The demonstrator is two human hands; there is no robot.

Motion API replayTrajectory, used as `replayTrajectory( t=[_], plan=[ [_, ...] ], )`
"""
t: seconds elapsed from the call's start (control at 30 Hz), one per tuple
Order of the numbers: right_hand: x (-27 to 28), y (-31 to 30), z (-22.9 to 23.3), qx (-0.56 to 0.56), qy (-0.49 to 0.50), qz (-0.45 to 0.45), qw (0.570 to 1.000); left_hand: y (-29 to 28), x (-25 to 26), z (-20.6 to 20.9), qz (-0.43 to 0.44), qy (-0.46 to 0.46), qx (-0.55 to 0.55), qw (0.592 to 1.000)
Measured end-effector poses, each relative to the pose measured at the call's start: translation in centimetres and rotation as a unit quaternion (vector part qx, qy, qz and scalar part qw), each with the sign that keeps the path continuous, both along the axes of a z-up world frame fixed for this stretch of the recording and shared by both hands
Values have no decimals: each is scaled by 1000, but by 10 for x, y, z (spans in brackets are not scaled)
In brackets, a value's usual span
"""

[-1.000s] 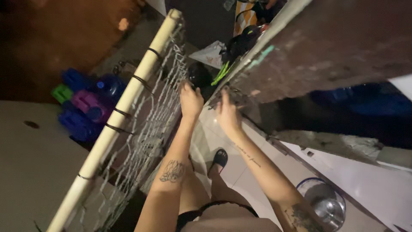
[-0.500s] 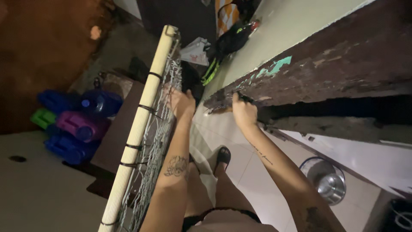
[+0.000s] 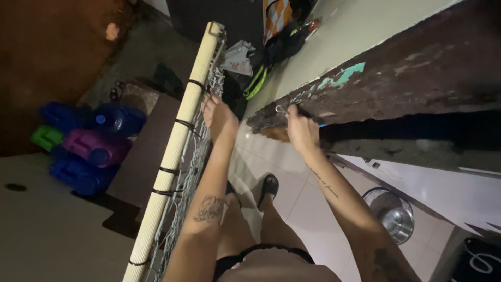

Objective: The person sweeps the floor with a broom, moving debris out of corners and away from a door, and then closes and latches the door by hand.

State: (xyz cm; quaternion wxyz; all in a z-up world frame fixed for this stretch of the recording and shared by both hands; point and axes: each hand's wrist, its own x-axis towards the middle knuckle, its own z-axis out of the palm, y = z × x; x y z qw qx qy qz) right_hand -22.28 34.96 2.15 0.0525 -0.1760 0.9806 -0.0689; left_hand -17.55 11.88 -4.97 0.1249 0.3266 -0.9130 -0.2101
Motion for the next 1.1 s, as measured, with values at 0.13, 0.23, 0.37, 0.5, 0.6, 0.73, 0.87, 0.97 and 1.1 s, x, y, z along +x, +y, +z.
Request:
replayTrajectory(
  t=[0.13, 0.23, 0.37, 0.5, 0.6, 0.73, 0.87, 0.97, 1.1],
  plan=[
    [-11, -2, -9, 65, -64, 6, 996, 2, -28, -3, 21, -71, -71, 995],
    [-7, -2, 4, 6, -73, -15, 997, -3, -35, -6, 51, -38, 41, 997],
    [4, -1, 14, -99, 12, 21, 995, 17, -37, -14, -2, -132, 157, 979],
    [3, -4, 6, -119, 45, 35, 991, 49, -41, -51, -94, -209, 258, 939],
    [13, -3, -8, -344, -59, -53, 936, 86, -32, -92, -111, -164, 241, 950],
    [5, 3, -37, -364, 9, 11, 931, 134, -29, -108, -231, -75, 177, 954],
    [-4, 8, -43, -342, -21, 24, 939, 160, -38, -110, -267, -25, 48, 962],
    [-7, 9, -38, -305, -26, 40, 951, 165, -39, -108, -265, 5, -44, 963],
    [-15, 7, -28, -198, -77, 42, 976, 163, -37, -98, -286, -82, -6, 955]
  ],
)
